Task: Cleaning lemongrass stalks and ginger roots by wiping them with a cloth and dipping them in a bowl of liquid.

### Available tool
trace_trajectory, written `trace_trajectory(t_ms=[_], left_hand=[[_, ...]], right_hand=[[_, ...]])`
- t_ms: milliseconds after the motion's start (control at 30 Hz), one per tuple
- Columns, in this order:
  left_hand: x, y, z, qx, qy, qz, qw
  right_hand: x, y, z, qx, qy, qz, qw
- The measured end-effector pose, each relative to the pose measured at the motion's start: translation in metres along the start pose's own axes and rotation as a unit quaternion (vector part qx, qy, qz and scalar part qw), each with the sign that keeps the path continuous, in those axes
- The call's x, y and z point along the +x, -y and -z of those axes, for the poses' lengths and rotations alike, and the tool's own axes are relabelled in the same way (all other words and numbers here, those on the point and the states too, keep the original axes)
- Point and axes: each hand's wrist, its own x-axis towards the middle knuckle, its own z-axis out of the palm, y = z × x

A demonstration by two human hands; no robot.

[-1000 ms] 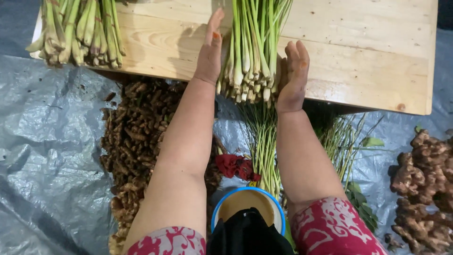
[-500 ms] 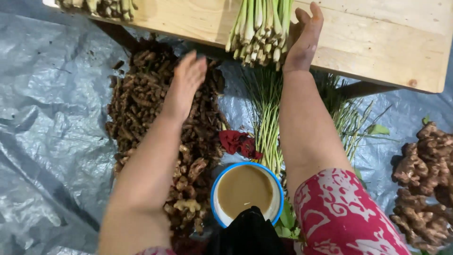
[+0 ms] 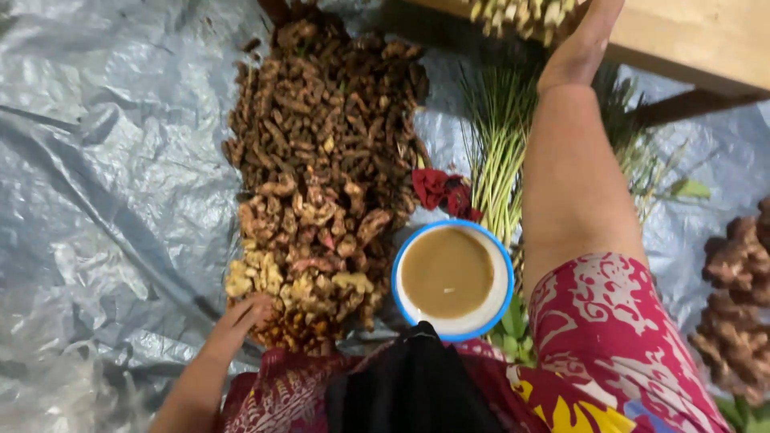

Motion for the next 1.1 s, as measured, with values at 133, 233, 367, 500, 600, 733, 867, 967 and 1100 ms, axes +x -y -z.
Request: trace_trajectory(t_ms=[133,233,367,500,600,733,867,967,1100], left_hand=[[0.005,-0.062,-0.042,0.194,0.059,-0.079,0.976],[0.011,-0.08,-0.058,0.208,0.089,-0.118,0.967],[0.002,-0.078,-0.06,0.23,0.085,-0.055,0.968],[-0.01,-0.068,-0.045,0.241,0.067,-0.014,0.968],[-0.002,-0.02,-0.014,0.249,0.062,0.034,0.966],[-0.023,0.015,0.011,0.243,0.004,0.11,0.964],[-0.032,0.065,0.033,0.05,-0.04,0.201,0.977],[-0.035,0.086,0.049,0.139,0.033,0.309,0.94],[-0.072,0.044,-0.026,0.152,0.023,0.313,0.937]], right_hand=[[-0.086,-0.002,0.017,-0.055,-0.032,-0.037,0.997],[-0.193,-0.121,0.078,-0.322,0.099,-0.065,0.939],[-0.258,-0.131,0.071,-0.641,0.329,-0.29,0.63],[-0.241,-0.151,0.049,-0.674,0.364,-0.384,0.516],[-0.231,-0.185,0.057,-0.683,0.346,-0.395,0.507],[-0.229,-0.224,0.073,-0.664,0.37,-0.394,0.517],[-0.233,-0.178,0.061,-0.655,0.341,-0.329,0.588],[-0.232,-0.146,0.062,-0.581,0.233,-0.216,0.749],[-0.231,-0.123,0.057,-0.312,0.089,-0.051,0.945]])
